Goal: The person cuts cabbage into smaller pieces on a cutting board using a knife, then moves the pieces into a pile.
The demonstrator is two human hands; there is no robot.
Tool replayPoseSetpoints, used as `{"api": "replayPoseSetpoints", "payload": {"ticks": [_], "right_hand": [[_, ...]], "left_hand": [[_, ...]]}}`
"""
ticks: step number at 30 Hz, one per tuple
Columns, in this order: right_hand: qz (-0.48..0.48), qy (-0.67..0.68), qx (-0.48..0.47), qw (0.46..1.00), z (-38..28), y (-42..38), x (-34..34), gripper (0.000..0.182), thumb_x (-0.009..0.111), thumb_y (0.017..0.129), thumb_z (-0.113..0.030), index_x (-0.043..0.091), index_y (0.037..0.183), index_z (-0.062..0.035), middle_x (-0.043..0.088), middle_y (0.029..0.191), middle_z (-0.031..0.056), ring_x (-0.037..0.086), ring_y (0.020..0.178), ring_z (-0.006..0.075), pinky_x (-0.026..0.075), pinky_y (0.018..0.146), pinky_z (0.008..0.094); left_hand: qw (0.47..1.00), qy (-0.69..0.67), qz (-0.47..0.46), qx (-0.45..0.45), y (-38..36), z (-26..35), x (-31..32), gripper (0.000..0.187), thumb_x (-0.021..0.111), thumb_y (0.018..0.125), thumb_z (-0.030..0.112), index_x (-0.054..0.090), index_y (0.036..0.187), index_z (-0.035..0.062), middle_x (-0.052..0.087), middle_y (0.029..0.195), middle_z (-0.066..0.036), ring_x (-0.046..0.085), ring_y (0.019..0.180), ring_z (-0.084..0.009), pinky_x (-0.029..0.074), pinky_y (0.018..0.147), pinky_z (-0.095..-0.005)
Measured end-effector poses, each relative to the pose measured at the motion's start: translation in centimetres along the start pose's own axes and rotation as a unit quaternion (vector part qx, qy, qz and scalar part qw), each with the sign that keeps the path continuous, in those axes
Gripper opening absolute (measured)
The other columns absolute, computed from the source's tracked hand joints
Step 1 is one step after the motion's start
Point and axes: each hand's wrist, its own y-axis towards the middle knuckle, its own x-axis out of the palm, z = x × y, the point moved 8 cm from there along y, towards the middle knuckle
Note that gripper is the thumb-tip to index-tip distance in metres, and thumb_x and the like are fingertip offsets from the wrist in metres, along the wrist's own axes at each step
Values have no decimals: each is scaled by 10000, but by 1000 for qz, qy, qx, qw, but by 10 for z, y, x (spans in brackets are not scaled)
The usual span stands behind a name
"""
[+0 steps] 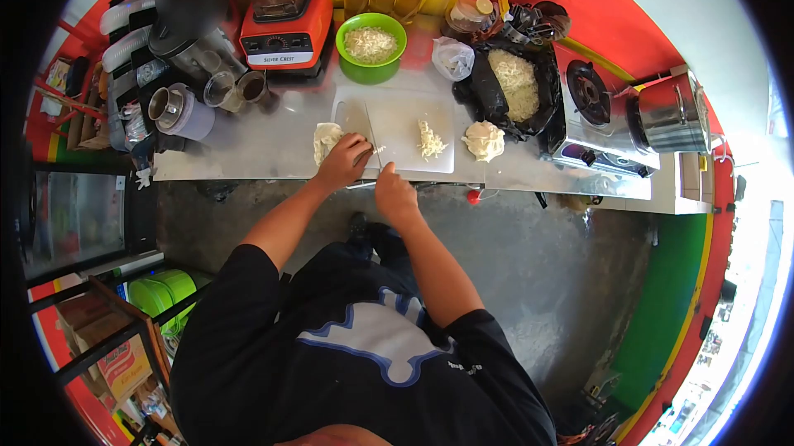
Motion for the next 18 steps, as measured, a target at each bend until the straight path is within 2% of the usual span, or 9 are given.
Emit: {"api": "replayPoseSetpoints", "payload": {"ticks": [2,6,8,11,18], "right_hand": [[-4,34,35,999,2,1,11,216,462,982,-148,426,1118,16,710,982,278,717,939,428,589,803,498],[-4,61,35,997,0,11,3,236,470,980,-160,429,1125,21,706,999,283,712,948,438,585,812,506],[-21,61,21,998,-1,11,-5,271,536,924,-93,406,1128,30,674,1027,338,684,987,479,550,869,529],[-55,69,21,996,5,6,-4,265,522,927,-95,412,1130,35,672,1031,341,680,994,482,544,877,539],[-29,109,52,992,2,13,2,270,530,925,-103,416,1127,35,667,1051,343,670,1003,492,537,886,544]], "left_hand": [[1000,3,8,-5,0,-4,3,125,681,882,73,667,986,5,603,977,-120,589,969,-316,493,843,-401],[1000,9,27,-2,-2,-2,2,125,679,874,45,671,991,2,607,975,-118,599,958,-316,498,829,-396],[1000,15,23,-5,-3,-1,5,103,659,890,54,665,983,9,602,977,-110,590,965,-313,497,836,-404],[999,22,28,-12,-2,-2,4,88,636,906,59,656,980,17,598,981,-105,581,973,-312,496,843,-414],[999,27,16,-21,-4,-4,7,110,622,912,62,626,1012,17,598,989,-118,580,985,-324,496,844,-419]]}}
